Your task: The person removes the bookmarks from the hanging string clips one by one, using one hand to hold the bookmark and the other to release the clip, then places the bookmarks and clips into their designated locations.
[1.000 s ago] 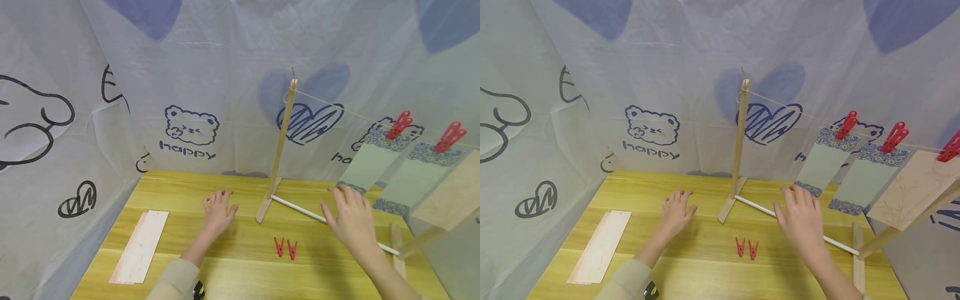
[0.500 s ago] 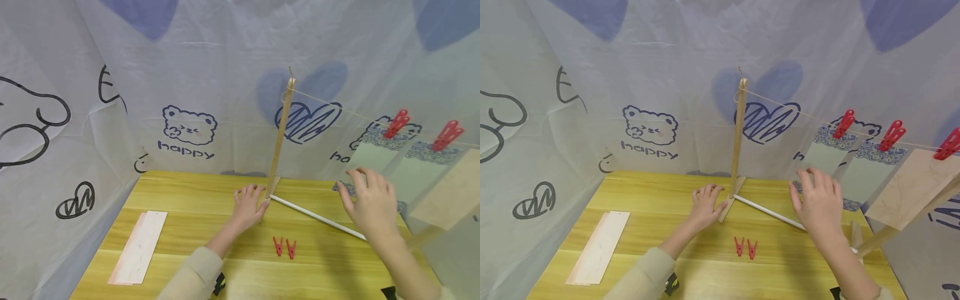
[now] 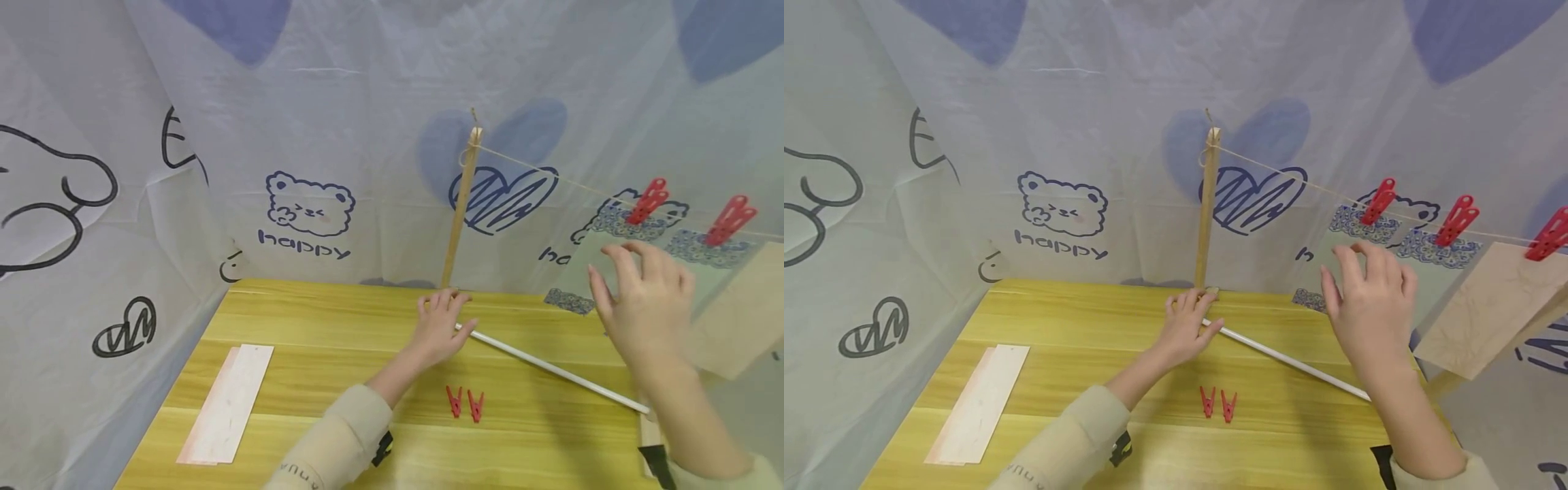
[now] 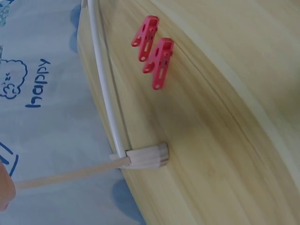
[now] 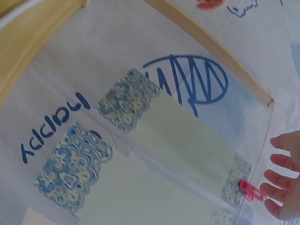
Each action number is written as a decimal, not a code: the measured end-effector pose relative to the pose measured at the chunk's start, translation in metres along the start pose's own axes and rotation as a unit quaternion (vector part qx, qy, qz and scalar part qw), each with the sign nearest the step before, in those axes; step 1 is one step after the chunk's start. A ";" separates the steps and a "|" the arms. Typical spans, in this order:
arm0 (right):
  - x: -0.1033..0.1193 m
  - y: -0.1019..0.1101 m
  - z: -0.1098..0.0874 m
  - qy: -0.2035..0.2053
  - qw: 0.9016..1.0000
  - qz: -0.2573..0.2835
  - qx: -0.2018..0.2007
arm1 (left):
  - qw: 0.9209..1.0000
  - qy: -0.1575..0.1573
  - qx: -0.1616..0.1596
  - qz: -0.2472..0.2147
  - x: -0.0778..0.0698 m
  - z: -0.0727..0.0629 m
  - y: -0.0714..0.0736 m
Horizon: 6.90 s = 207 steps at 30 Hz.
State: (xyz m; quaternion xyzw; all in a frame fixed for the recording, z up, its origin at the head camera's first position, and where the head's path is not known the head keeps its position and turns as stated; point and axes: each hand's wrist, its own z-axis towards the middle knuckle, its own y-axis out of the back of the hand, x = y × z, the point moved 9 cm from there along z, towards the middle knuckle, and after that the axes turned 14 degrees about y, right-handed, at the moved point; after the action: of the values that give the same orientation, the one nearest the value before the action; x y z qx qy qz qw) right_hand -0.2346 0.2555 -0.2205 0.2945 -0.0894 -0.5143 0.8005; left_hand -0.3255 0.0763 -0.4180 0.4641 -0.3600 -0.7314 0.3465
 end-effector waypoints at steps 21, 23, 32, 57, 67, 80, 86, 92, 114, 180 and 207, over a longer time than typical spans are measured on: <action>-0.027 0.026 0.028 0.037 0.996 -0.030 -0.071 | 0.999 -0.031 0.003 0.024 -0.046 0.024 -0.010; -0.029 0.027 0.031 0.032 0.996 -0.038 -0.077 | 0.999 -0.036 0.014 0.037 -0.052 0.027 -0.012; -0.039 0.028 0.041 0.037 0.995 -0.047 -0.077 | 0.995 -0.042 0.048 0.078 -0.068 0.038 -0.018; -0.092 0.005 0.051 -0.112 0.959 -0.019 0.259 | 0.993 0.024 0.110 0.023 -0.113 0.058 -0.026; -0.097 0.000 0.056 -0.093 0.953 -0.003 0.290 | 0.994 0.042 0.102 -0.002 -0.115 0.064 -0.025; -0.102 -0.010 0.057 -0.090 0.935 -0.018 0.342 | 0.987 0.034 0.155 -0.036 -0.121 0.065 -0.029; -0.107 -0.013 0.055 -0.089 0.934 -0.011 0.346 | 0.986 0.041 0.156 -0.039 -0.122 0.065 -0.031; -0.112 -0.016 0.053 -0.089 0.935 -0.001 0.343 | 0.986 0.039 0.160 -0.034 -0.123 0.063 -0.032; -0.110 -0.015 0.052 -0.098 0.930 -0.034 0.353 | 1.000 0.019 0.014 0.013 -0.126 0.057 -0.021; -0.081 0.033 0.074 -0.066 0.996 -0.006 0.066 | 0.997 0.001 -0.015 -0.076 -0.114 0.052 -0.009; -0.062 0.046 0.072 -0.069 0.995 -0.023 0.071 | 0.994 -0.017 -0.054 -0.095 -0.094 0.045 0.008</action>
State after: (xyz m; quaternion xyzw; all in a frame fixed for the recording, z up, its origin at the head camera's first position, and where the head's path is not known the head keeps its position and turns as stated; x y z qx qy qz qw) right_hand -0.2593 0.2961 -0.1257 0.3162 -0.1739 -0.5442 0.7574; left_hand -0.3347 0.1606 -0.3566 0.4645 -0.2804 -0.7871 0.2935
